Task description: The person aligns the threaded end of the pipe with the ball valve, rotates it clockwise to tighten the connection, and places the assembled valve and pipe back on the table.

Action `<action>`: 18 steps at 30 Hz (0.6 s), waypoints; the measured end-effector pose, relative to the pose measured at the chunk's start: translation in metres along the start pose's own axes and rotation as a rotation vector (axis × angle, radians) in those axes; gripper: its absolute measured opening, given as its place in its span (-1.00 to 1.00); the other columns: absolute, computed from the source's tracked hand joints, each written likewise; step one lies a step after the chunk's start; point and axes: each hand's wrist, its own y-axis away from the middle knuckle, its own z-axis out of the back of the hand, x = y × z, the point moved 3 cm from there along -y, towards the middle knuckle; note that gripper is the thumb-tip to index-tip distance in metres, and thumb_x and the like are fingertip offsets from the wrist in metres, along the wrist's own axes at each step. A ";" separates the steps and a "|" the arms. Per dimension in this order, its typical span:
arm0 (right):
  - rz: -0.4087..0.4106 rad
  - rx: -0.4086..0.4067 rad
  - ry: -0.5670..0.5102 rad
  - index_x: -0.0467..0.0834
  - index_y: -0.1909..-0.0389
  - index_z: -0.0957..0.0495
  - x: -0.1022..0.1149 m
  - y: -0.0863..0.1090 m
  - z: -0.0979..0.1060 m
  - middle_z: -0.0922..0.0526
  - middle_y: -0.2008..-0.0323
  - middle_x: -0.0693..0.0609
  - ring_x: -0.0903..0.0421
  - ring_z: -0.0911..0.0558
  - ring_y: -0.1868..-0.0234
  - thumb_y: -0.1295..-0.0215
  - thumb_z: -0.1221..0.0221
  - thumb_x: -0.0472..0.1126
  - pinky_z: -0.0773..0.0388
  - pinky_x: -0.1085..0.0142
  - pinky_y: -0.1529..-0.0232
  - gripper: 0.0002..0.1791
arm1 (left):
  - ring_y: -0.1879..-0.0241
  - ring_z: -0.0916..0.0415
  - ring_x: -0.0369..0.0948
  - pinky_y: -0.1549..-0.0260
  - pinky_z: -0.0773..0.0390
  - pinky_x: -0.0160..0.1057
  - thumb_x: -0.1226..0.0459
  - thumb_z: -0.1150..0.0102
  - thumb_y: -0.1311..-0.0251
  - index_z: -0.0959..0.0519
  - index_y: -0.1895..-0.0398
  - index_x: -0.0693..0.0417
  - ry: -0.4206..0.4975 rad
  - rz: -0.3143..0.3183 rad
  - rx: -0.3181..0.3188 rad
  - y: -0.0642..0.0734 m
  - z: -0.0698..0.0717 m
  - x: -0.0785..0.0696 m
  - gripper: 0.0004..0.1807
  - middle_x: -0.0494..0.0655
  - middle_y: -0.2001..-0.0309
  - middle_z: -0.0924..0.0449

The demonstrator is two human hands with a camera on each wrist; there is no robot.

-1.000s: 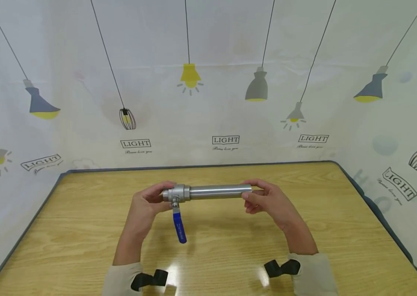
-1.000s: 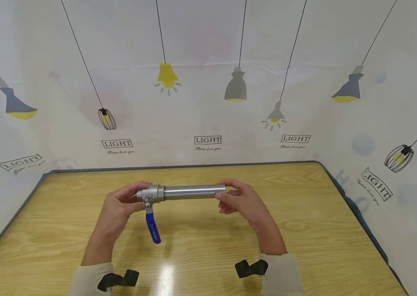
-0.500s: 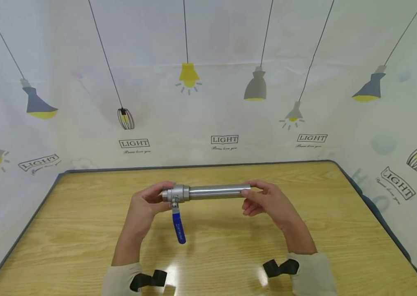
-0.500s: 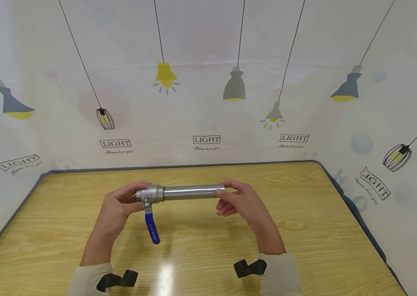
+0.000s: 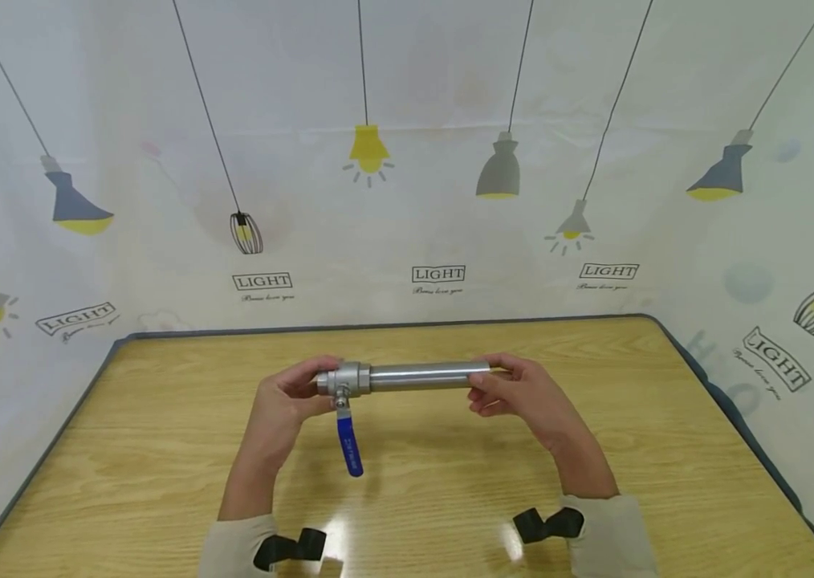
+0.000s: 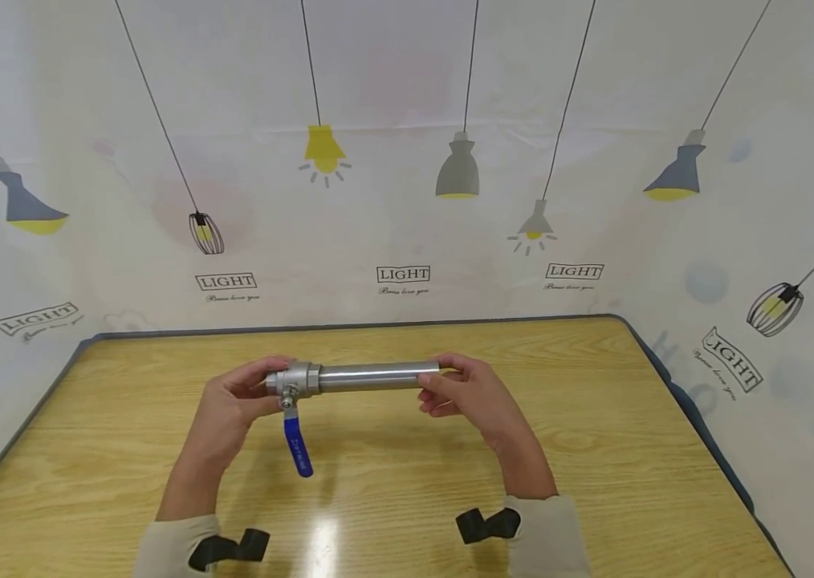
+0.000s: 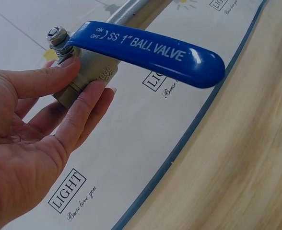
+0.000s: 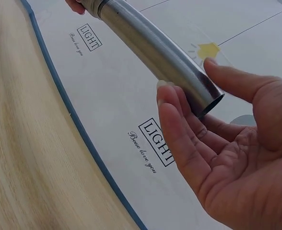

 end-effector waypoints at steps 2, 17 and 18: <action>0.007 0.004 0.010 -0.28 -0.22 -0.39 0.001 0.000 0.000 -0.68 0.27 -0.14 0.04 -0.70 0.27 -0.31 -0.24 -0.11 -0.69 0.15 0.16 -0.46 | -0.02 -0.58 -0.06 0.08 -0.66 -0.14 0.62 -0.26 0.02 -0.60 -0.04 0.23 0.002 0.005 -0.003 0.000 0.000 0.000 -0.53 0.05 -0.07 -0.60; 0.028 0.014 0.017 -0.28 -0.25 -0.39 0.002 0.001 0.000 -0.68 0.26 -0.17 0.07 -0.70 0.29 -0.35 -0.20 -0.16 -0.69 0.19 0.19 -0.49 | -0.03 -0.56 -0.07 0.08 -0.65 -0.15 0.62 -0.25 0.01 -0.59 -0.05 0.26 -0.001 0.001 -0.001 -0.001 0.001 -0.001 -0.52 0.07 -0.08 -0.59; 0.027 0.013 0.019 -0.29 -0.25 -0.39 0.002 0.001 0.000 -0.68 0.28 -0.16 0.08 -0.70 0.30 -0.37 -0.18 -0.14 -0.69 0.20 0.20 -0.49 | -0.03 -0.56 -0.06 0.08 -0.65 -0.16 0.62 -0.25 0.00 -0.59 -0.06 0.25 -0.003 0.001 -0.002 -0.001 0.001 -0.001 -0.52 0.08 -0.09 -0.58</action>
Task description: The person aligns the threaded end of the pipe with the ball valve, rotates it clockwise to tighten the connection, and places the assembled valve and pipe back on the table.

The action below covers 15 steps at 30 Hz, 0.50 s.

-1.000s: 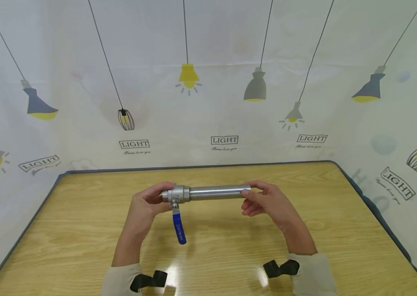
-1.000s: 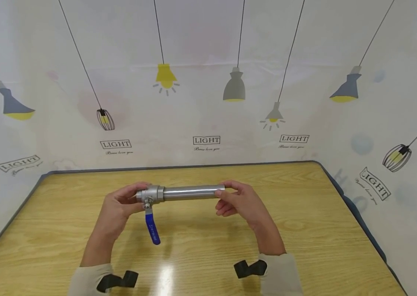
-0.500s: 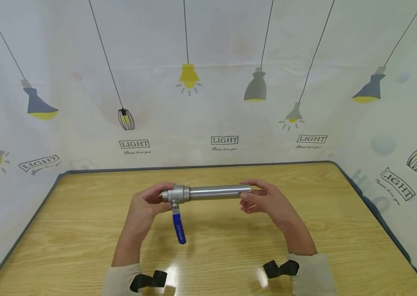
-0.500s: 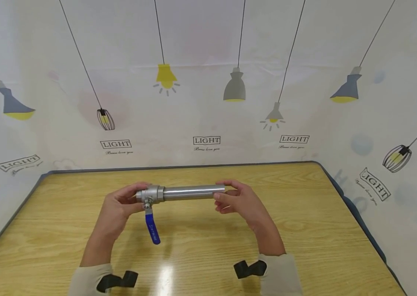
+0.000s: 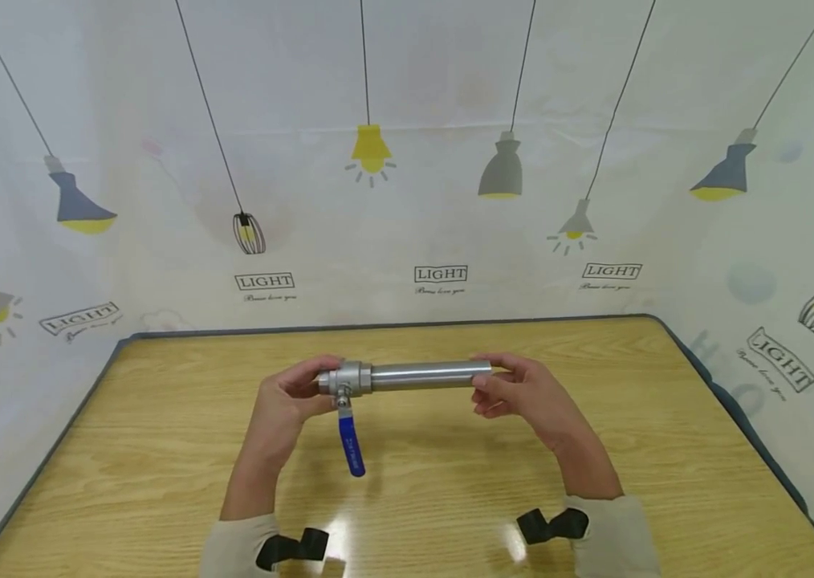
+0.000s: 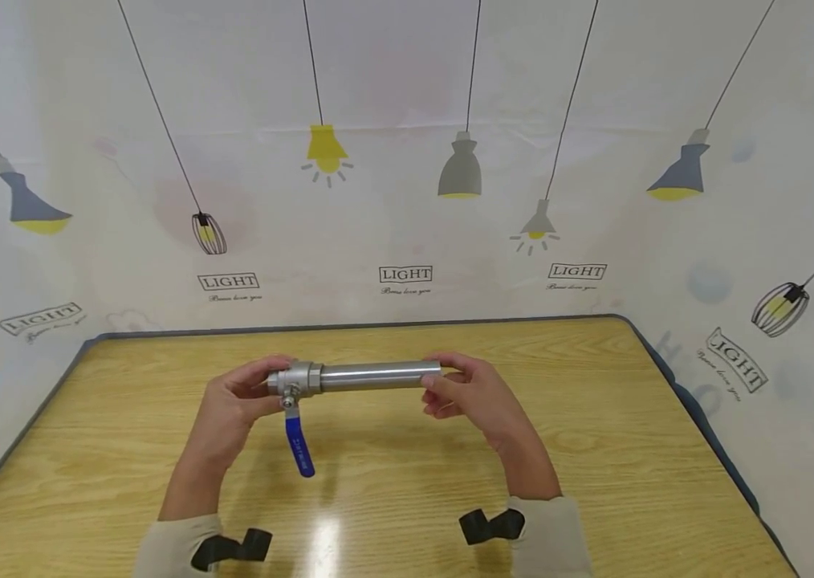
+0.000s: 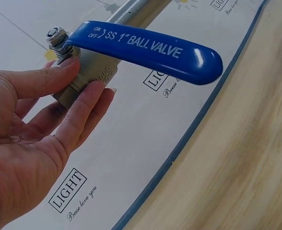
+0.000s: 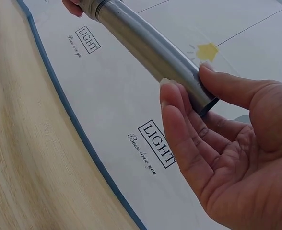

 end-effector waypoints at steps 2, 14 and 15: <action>-0.005 -0.001 0.002 -0.30 -0.24 -0.39 0.000 0.000 0.000 -0.67 0.31 -0.12 0.09 -0.70 0.31 -0.38 -0.16 -0.12 -0.69 0.21 0.22 -0.50 | -0.03 -0.56 -0.06 0.08 -0.65 -0.16 0.62 -0.25 0.00 -0.59 -0.06 0.23 -0.001 0.000 0.001 0.000 0.000 0.000 -0.52 0.08 -0.10 -0.58; -0.033 -0.016 0.017 -0.36 -0.03 -0.47 0.000 0.000 0.000 -0.64 0.39 -0.06 0.11 -0.69 0.38 -0.39 -0.15 -0.03 -0.70 0.23 0.26 -0.54 | -0.02 -0.58 -0.10 0.09 -0.66 -0.15 0.61 -0.26 -0.01 -0.58 -0.07 0.25 0.008 -0.003 0.015 0.000 -0.001 0.002 -0.52 0.05 -0.07 -0.60; -0.034 -0.018 0.016 -0.36 -0.02 -0.47 0.000 -0.001 0.000 -0.64 0.40 -0.06 0.11 -0.69 0.39 -0.39 -0.15 -0.01 -0.70 0.23 0.26 -0.53 | -0.02 -0.58 -0.10 0.09 -0.66 -0.16 0.61 -0.26 -0.01 -0.58 -0.07 0.24 0.006 -0.005 0.014 0.000 -0.001 0.002 -0.52 0.05 -0.07 -0.60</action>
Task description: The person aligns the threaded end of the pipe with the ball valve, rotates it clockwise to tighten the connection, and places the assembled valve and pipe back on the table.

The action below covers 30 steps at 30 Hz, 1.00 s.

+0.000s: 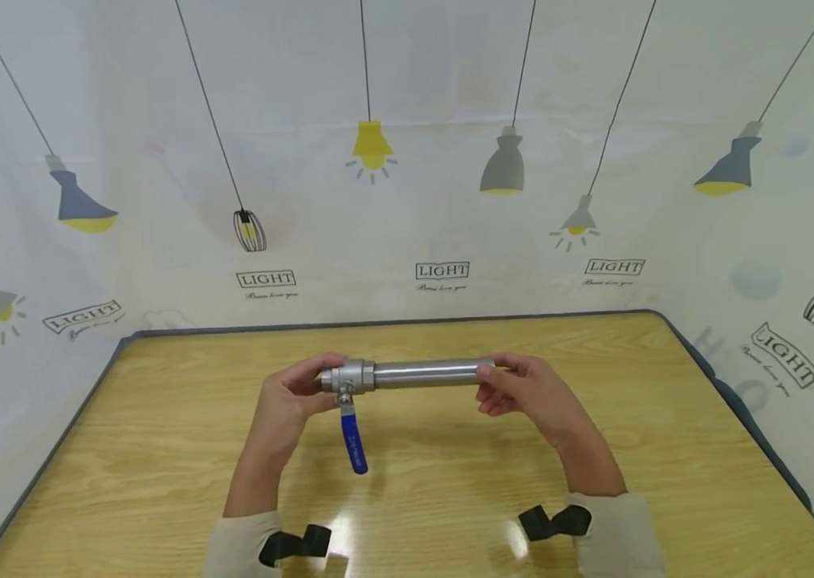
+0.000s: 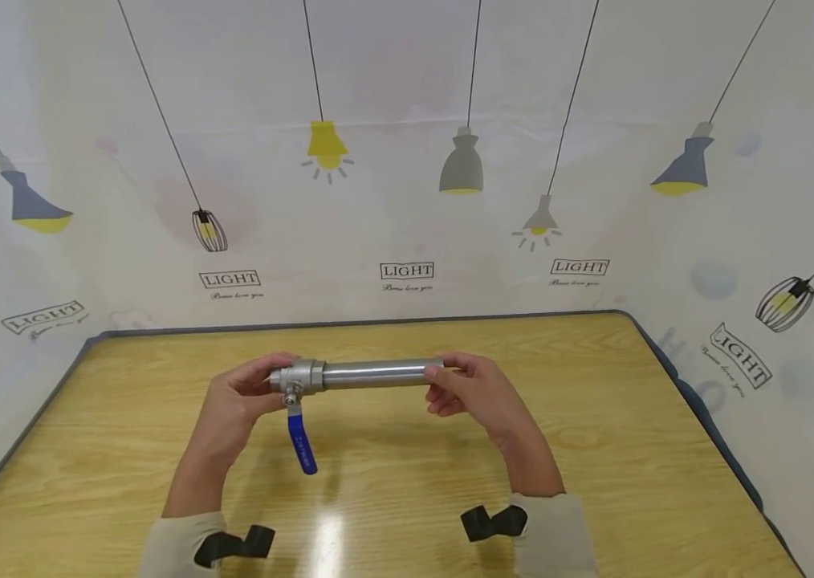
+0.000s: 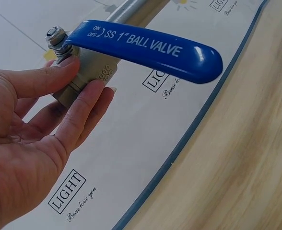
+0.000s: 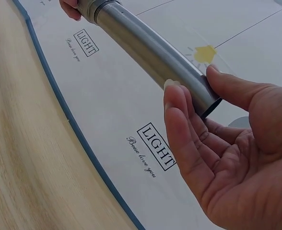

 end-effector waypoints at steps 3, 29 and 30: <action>0.002 -0.008 0.001 -0.39 0.02 -0.48 0.001 -0.001 0.000 -0.64 0.42 -0.07 0.10 -0.68 0.41 -0.38 -0.15 0.02 -0.70 0.22 0.27 -0.50 | -0.02 -0.58 -0.10 0.09 -0.66 -0.16 0.61 -0.25 -0.01 -0.58 -0.07 0.24 -0.001 -0.005 -0.001 -0.001 0.000 -0.001 -0.52 0.05 -0.08 -0.60; 0.037 0.005 0.015 -0.23 -0.25 -0.42 0.000 0.002 0.003 -0.67 0.18 -0.16 0.04 -0.70 0.26 -0.20 -0.34 -0.16 -0.68 0.15 0.13 -0.39 | -0.03 -0.57 -0.07 0.11 -0.66 -0.14 0.61 -0.25 0.00 -0.59 -0.06 0.24 0.014 0.000 0.002 0.001 0.000 -0.002 -0.52 0.02 -0.07 -0.61; 0.036 0.009 0.009 -0.24 -0.25 -0.42 0.000 0.002 0.002 -0.68 0.19 -0.15 0.04 -0.70 0.27 -0.20 -0.34 -0.16 -0.69 0.15 0.14 -0.39 | -0.04 -0.57 -0.07 0.11 -0.66 -0.15 0.61 -0.25 0.00 -0.59 -0.06 0.25 0.013 0.000 0.001 0.001 0.000 -0.002 -0.52 0.01 -0.08 -0.61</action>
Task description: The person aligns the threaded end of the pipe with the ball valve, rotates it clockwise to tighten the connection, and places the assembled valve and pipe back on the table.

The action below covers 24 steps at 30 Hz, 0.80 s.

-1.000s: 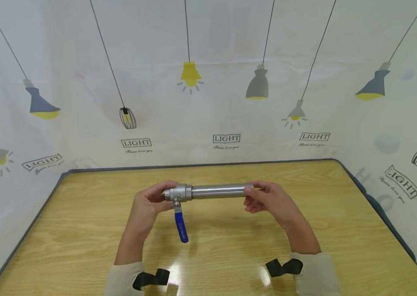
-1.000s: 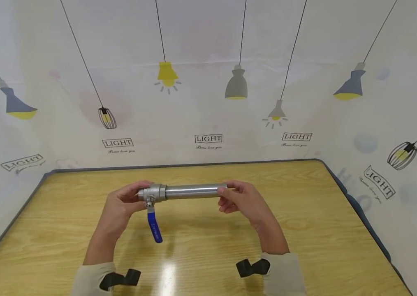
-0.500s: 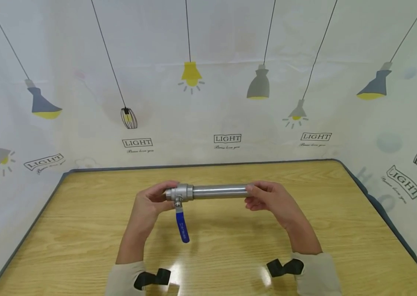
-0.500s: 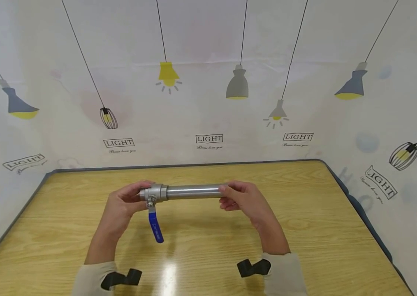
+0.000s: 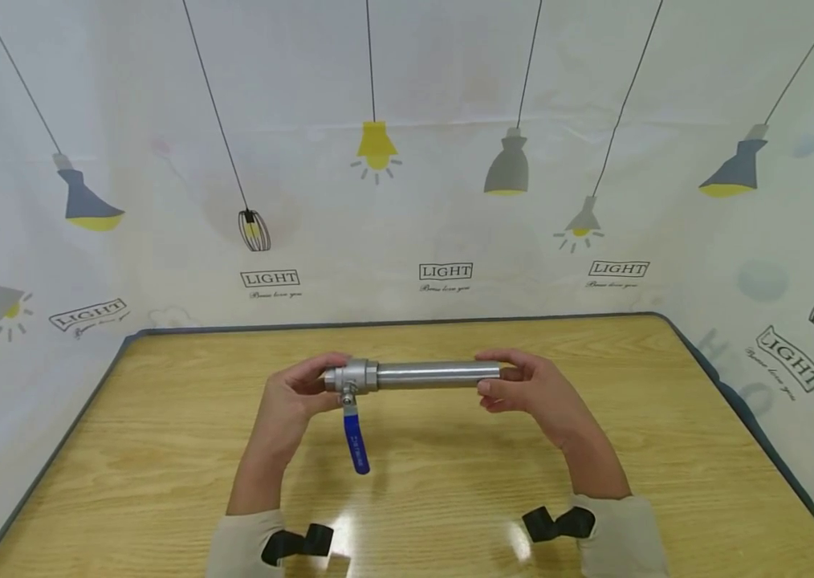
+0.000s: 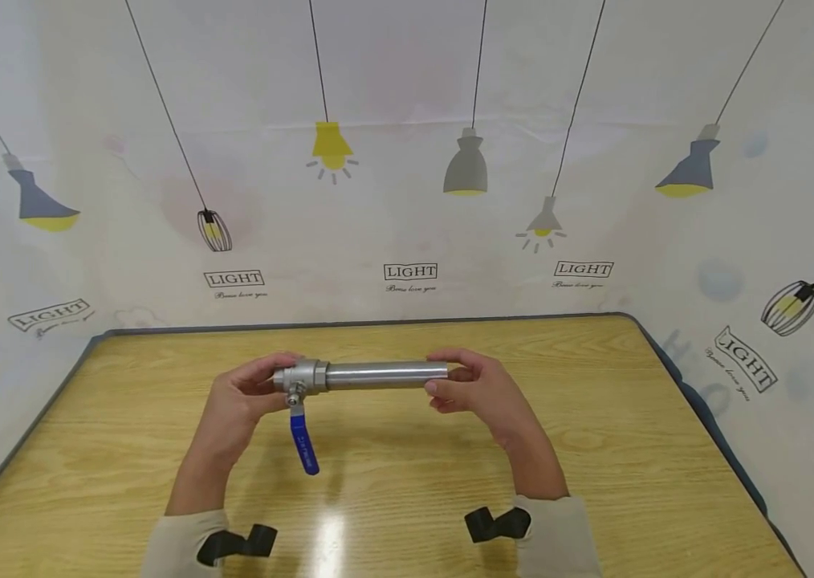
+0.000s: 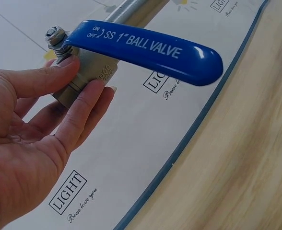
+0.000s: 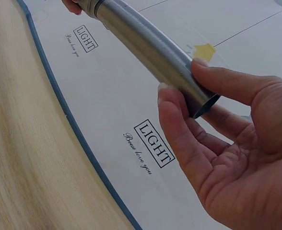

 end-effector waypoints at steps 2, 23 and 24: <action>-0.001 0.013 -0.020 -0.26 -0.26 -0.40 0.000 0.000 -0.001 -0.69 0.21 -0.17 0.04 -0.72 0.29 -0.20 -0.33 -0.18 -0.69 0.15 0.15 -0.38 | -0.04 -0.57 -0.07 0.12 -0.66 -0.15 0.62 -0.25 0.01 -0.59 -0.05 0.24 0.001 0.001 -0.007 0.000 0.001 0.000 -0.52 0.01 -0.07 -0.61; -0.046 -0.021 -0.030 -0.35 -0.10 -0.46 0.002 -0.001 -0.005 -0.65 0.43 -0.08 0.08 -0.69 0.44 -0.36 -0.18 0.00 -0.71 0.19 0.29 -0.48 | -0.03 -0.57 -0.05 0.09 -0.66 -0.14 0.61 -0.26 0.00 -0.60 -0.05 0.23 0.001 -0.001 0.005 0.000 0.000 -0.001 -0.52 0.06 -0.08 -0.59; -0.043 -0.022 -0.026 -0.35 -0.10 -0.46 0.002 -0.001 -0.004 -0.64 0.43 -0.08 0.08 -0.68 0.44 -0.36 -0.17 0.01 -0.71 0.19 0.29 -0.48 | -0.04 -0.56 -0.05 0.10 -0.66 -0.14 0.61 -0.25 0.00 -0.60 -0.05 0.22 0.002 0.000 0.003 0.000 0.000 0.000 -0.52 0.06 -0.08 -0.59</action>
